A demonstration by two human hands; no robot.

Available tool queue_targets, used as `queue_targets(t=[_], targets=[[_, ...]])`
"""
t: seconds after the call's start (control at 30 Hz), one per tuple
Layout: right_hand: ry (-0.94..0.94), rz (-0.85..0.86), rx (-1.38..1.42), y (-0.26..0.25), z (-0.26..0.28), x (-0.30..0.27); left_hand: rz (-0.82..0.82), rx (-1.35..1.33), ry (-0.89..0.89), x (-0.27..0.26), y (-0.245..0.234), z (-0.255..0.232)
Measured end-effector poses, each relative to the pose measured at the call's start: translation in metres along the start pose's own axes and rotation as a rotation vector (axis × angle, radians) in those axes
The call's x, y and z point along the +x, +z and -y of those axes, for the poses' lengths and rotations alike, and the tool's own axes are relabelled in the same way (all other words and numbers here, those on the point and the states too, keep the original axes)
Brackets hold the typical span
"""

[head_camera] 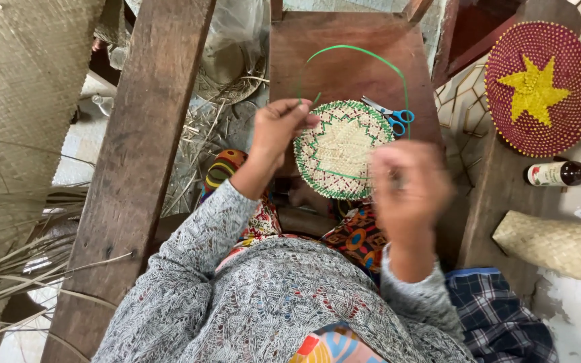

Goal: The person weaves a handheld fan by threading thin green strips through a circular woven base using a needle.

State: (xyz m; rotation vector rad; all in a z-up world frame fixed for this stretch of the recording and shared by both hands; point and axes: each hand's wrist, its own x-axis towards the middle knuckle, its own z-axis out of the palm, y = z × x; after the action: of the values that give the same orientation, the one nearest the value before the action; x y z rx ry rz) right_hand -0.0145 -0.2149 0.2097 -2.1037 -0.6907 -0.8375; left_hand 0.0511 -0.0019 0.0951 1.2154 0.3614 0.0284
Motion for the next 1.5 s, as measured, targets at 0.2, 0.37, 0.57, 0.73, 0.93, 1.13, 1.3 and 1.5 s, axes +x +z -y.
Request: queue_targets(t=[0.2,0.37,0.57,0.73,0.93,1.13,1.3,1.5], targets=[[0.665,0.416,0.205,0.076,-0.034,-0.044,0.013,-0.041,0.041,-0.041,0.036,0.009],[0.741,0.459,0.379,0.077,-0.055,-0.058,-0.022,-0.093,0.06,-0.035,0.033,0.023],[0.764,0.476,0.552,0.076,-0.073,-0.065,0.003,-0.067,0.08,-0.038,0.039,0.02],[0.826,0.399,0.572,0.079,-0.092,-0.084,0.019,-0.023,0.075,-0.034,0.035,0.028],[0.876,0.492,0.482,0.058,-0.091,-0.092,0.102,0.792,0.144,-0.032,-0.023,0.04],[0.874,0.74,0.275,0.054,-0.105,-0.12,0.333,0.176,-0.665,-0.055,-0.053,0.155],[0.828,0.719,0.213,0.06,-0.111,-0.131,0.13,-0.345,-0.638,-0.04,-0.024,0.218],[1.03,0.459,0.705,0.063,-0.103,-0.129,0.028,-0.314,-0.437,-0.056,-0.008,0.197]])
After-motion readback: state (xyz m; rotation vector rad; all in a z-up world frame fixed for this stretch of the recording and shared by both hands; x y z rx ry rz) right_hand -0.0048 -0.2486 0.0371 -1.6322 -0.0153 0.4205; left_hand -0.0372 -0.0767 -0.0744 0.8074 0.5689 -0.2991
